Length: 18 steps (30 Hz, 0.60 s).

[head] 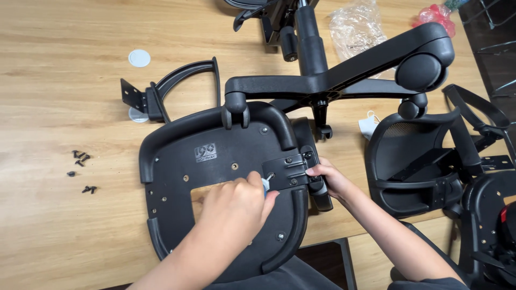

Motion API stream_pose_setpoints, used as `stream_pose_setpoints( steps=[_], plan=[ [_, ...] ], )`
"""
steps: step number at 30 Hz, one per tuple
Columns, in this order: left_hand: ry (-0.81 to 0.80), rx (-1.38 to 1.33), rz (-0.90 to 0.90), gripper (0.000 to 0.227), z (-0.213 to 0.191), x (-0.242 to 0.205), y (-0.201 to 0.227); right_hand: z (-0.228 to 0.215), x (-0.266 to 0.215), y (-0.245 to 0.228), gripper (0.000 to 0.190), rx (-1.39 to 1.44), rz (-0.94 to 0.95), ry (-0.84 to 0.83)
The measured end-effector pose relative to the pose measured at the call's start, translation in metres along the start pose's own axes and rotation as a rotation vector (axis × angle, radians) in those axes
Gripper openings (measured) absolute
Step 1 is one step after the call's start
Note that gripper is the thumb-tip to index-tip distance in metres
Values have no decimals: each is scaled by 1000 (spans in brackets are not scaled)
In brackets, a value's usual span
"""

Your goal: The person attaches a metal mounting bracket to the underside of an office chair seat. They align the bracket against the seat plate, insert screws by hand, and tighten the screws with a screwdriver, holding the seat steady with the other hand.

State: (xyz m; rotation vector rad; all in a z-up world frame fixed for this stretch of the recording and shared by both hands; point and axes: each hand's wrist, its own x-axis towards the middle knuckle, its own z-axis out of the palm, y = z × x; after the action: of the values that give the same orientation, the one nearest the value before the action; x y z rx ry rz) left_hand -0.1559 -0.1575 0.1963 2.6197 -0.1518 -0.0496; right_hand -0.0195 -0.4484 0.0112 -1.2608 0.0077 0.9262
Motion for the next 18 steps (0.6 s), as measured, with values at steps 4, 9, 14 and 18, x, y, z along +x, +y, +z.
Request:
stream_pose_setpoints(
  steps=[4,9,14,18],
  plan=[
    [-32,-32,154,33,3,7,-17,1,0,1,57,12,4,4],
    [-80,-36,556,28,-14,19,-37,4,-3,0,59,4,15,-8],
    [-136,166,835,20,-26,28,-35,1,-2,0,59,-1,17,-11],
    [-201,499,1046,15,-25,37,-34,9,-4,-5,60,-7,18,-13]
  ],
)
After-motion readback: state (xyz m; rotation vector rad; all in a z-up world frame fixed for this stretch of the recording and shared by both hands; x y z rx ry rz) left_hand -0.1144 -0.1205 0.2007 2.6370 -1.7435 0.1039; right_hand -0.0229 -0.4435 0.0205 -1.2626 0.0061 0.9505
